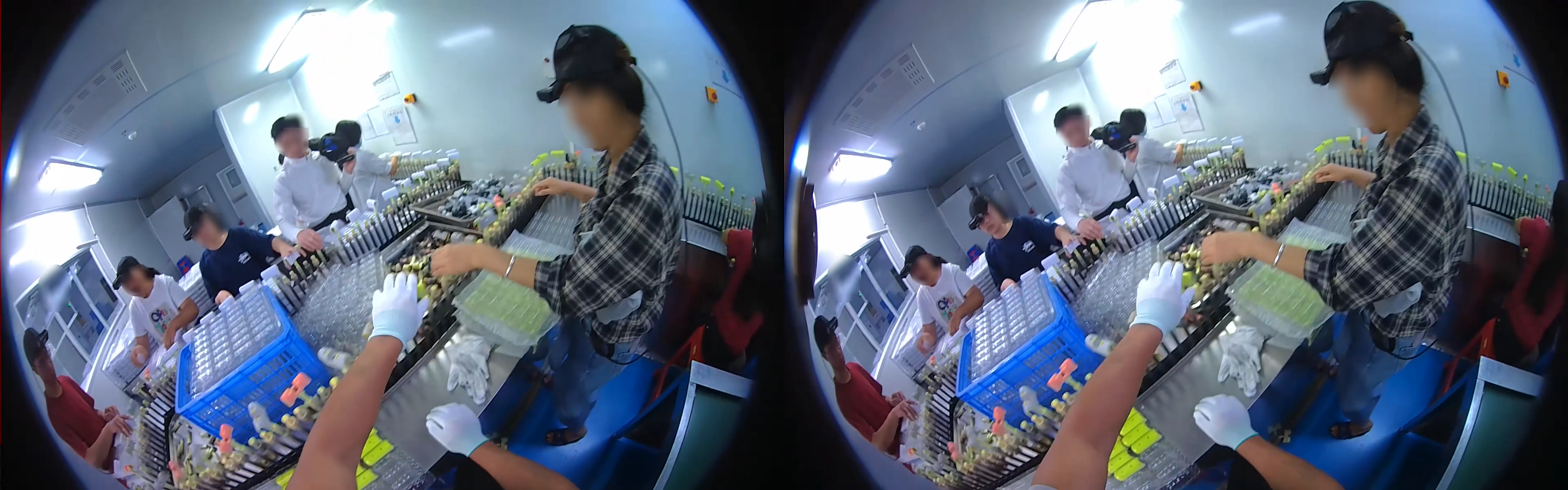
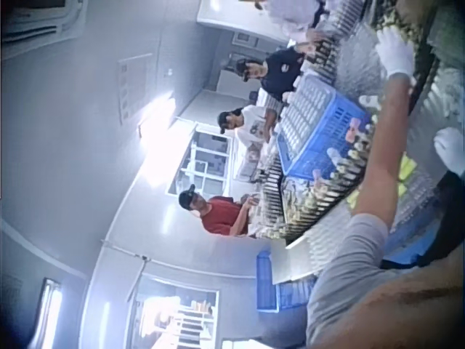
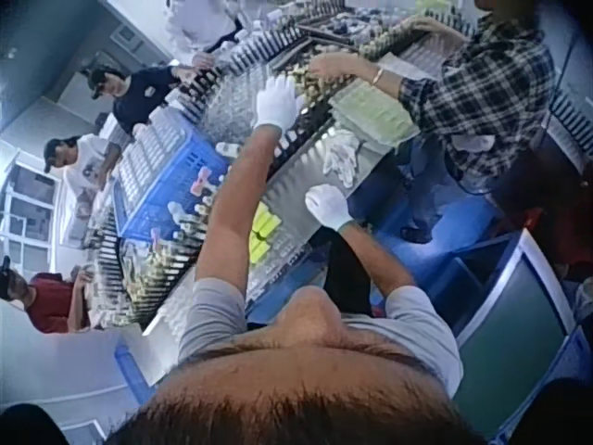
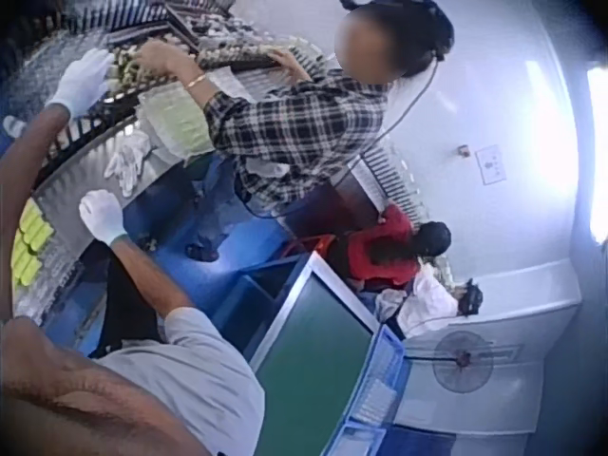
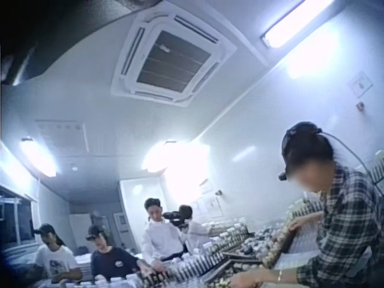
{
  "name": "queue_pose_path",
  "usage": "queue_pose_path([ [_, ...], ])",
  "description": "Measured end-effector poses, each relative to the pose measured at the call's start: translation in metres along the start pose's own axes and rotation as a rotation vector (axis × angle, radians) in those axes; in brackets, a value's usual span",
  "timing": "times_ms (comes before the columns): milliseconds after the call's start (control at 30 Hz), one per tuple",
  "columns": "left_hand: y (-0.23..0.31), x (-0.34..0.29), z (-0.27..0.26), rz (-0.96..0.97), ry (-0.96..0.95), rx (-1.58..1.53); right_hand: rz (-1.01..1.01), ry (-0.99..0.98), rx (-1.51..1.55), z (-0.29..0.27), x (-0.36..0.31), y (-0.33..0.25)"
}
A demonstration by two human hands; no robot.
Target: The person removes plastic parts from a conveyor line by hand, arranges them into transparent plastic packaging trays, and stacks the filled trays.
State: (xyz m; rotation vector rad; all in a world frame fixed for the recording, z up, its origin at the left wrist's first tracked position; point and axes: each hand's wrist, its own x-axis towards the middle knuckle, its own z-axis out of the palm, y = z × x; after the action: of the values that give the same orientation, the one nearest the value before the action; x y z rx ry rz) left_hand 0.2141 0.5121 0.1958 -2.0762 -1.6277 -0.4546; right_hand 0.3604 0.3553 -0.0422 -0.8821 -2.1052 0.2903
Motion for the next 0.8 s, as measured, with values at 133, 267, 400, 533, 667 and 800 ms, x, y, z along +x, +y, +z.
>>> queue_pose_path([
  [133, -0.016, 0.016, 0.032, -0.237, -0.226, -0.081, 0.071, -0.062, 0.009, -0.001, -0.002, -0.003],
  [267, -0.067, 0.014, 0.015, -0.202, -0.426, -0.069, 0.024, -0.022, 0.041, 0.001, 0.002, 0.002],
  [400, -0.108, 0.005, -0.022, -0.283, -0.236, -0.172, -0.054, -0.052, -0.067, -0.001, 0.019, 0.003],
  [533, -0.094, -0.059, -0.063, -0.306, 0.023, -0.397, 0.096, -0.004, 0.042, -0.01, 0.02, 0.007],
  [667, -0.072, -0.218, -0.121, -0.342, 0.038, -0.531, 0.042, 0.114, -0.018, 0.013, 0.008, 0.009],
  [800, -0.081, -0.38, -0.15, -0.616, -0.164, -0.416, 0.021, 0.152, -0.01, 0.019, 0.002, 0.003],
])
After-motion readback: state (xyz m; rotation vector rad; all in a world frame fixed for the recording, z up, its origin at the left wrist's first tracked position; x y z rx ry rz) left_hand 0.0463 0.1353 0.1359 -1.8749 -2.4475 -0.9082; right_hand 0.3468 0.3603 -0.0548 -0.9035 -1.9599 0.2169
